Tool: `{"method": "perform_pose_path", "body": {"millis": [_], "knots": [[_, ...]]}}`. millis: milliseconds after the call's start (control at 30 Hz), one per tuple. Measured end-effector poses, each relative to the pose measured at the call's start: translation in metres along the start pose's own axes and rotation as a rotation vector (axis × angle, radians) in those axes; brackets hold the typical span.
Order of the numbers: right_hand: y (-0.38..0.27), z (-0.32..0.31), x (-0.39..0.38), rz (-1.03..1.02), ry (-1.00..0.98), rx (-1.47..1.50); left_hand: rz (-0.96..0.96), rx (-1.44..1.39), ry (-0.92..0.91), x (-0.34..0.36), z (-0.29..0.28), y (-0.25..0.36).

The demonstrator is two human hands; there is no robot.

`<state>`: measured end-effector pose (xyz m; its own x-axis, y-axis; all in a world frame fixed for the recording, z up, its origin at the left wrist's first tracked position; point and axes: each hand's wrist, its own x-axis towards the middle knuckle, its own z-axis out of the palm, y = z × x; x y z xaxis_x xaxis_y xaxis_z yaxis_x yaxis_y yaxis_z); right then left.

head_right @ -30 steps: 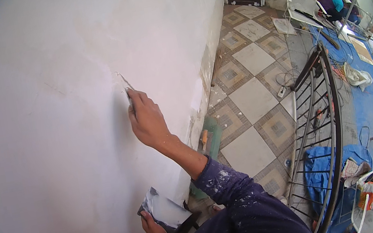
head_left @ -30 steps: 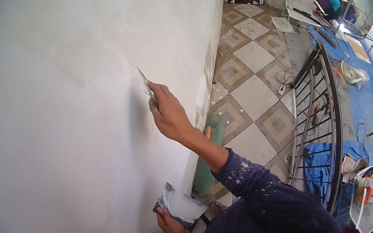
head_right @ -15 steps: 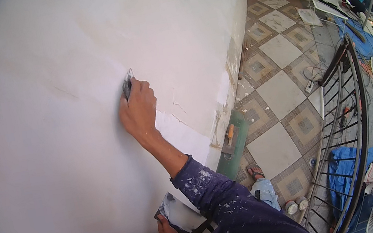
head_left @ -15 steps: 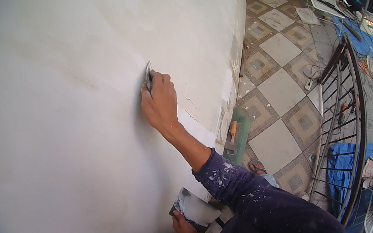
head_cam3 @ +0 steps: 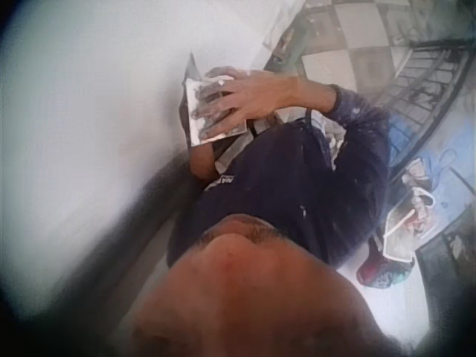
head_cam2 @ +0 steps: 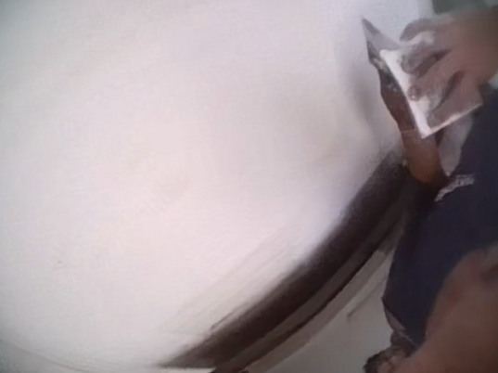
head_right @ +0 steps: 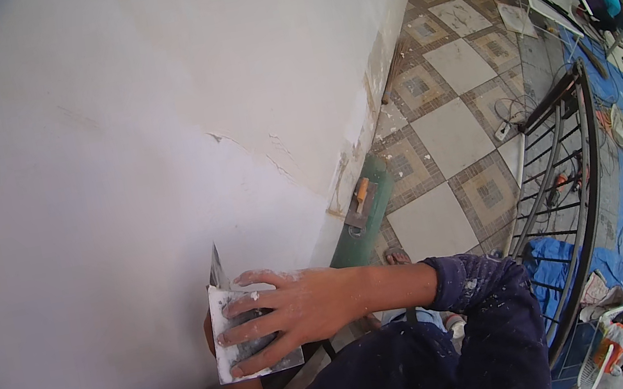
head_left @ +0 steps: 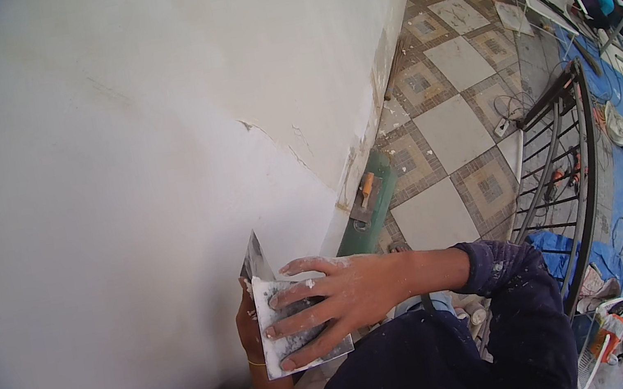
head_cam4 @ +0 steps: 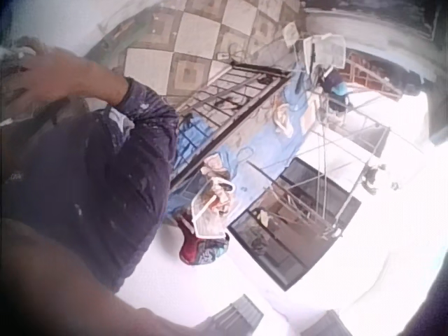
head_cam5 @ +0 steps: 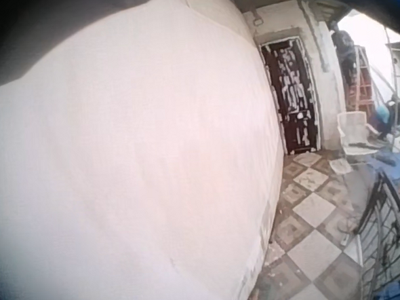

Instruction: The person applies white plaster to a wall using a trowel and a smaller scraper, smoothing the surface repeatedly. The person occasionally scrapes excess plaster from the trowel and continues working along the wall.

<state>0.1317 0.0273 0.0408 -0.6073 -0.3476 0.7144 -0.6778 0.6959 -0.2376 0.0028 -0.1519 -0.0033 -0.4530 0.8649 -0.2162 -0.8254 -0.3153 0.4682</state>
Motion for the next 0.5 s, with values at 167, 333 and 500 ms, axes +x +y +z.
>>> {"method": "perform_pose_path", "body": {"millis": [167, 333, 500], "knots": [[0.016, -0.027, -0.037, 0.469, -0.160, -0.309, -0.021, 0.083, 0.197, -0.007, 0.052, 0.024], [0.001, -0.029, -0.048, 1.037, 0.442, 0.206, 0.572, 0.707, 0.473, 0.003, 0.057, 0.022], [-0.019, 0.000, -0.013, 1.339, 1.101, 1.311, 1.310, 1.288, 0.218, 0.015, 0.056, 0.001]]}}
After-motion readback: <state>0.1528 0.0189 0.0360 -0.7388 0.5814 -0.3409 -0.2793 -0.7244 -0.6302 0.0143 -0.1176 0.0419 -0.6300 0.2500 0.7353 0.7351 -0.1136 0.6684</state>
